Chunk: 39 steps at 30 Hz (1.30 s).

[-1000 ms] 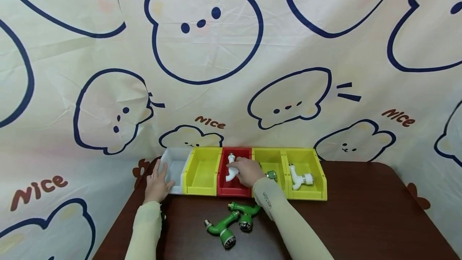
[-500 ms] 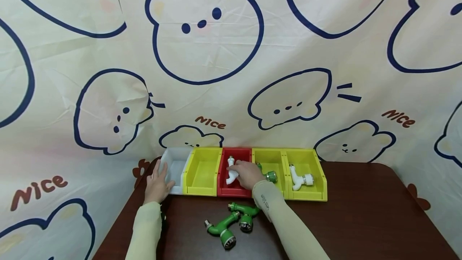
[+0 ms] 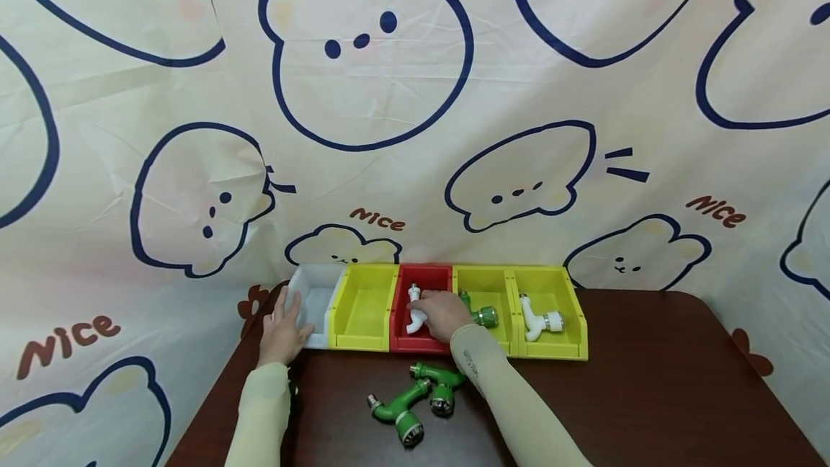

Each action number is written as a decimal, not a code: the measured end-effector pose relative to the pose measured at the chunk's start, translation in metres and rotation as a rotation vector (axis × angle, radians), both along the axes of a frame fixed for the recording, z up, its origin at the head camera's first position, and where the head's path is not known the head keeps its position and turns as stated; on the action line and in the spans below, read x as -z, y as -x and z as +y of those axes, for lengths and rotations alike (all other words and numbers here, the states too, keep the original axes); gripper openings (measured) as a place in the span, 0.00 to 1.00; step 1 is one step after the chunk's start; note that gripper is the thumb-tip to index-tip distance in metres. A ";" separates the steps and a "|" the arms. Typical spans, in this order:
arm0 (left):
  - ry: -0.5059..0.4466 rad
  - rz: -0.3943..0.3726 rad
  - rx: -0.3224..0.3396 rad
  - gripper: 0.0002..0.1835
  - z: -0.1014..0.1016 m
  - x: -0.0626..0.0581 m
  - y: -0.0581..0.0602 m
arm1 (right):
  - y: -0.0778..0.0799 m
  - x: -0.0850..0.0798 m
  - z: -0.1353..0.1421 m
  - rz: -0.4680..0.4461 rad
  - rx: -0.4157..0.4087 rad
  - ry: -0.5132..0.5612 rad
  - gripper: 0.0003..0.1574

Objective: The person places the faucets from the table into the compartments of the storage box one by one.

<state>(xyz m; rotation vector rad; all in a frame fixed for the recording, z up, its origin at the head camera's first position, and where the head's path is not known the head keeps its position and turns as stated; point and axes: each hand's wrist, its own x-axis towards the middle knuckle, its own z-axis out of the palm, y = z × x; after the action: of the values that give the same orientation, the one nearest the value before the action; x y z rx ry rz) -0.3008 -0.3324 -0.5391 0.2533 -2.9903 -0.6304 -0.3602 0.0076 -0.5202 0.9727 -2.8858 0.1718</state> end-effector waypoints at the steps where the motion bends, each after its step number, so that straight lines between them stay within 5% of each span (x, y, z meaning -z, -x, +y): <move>1: 0.000 0.001 0.001 0.44 0.000 0.000 0.000 | 0.000 0.000 0.000 0.010 -0.003 -0.014 0.25; 39: -0.012 0.008 -0.006 0.44 0.001 0.000 -0.001 | 0.004 0.009 -0.006 0.116 -0.021 -0.241 0.27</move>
<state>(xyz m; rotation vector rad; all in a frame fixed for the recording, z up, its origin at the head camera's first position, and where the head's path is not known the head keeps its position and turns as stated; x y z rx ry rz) -0.2997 -0.3310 -0.5390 0.2597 -2.9778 -0.6470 -0.3646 0.0020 -0.5295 1.0108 -2.8354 -0.2289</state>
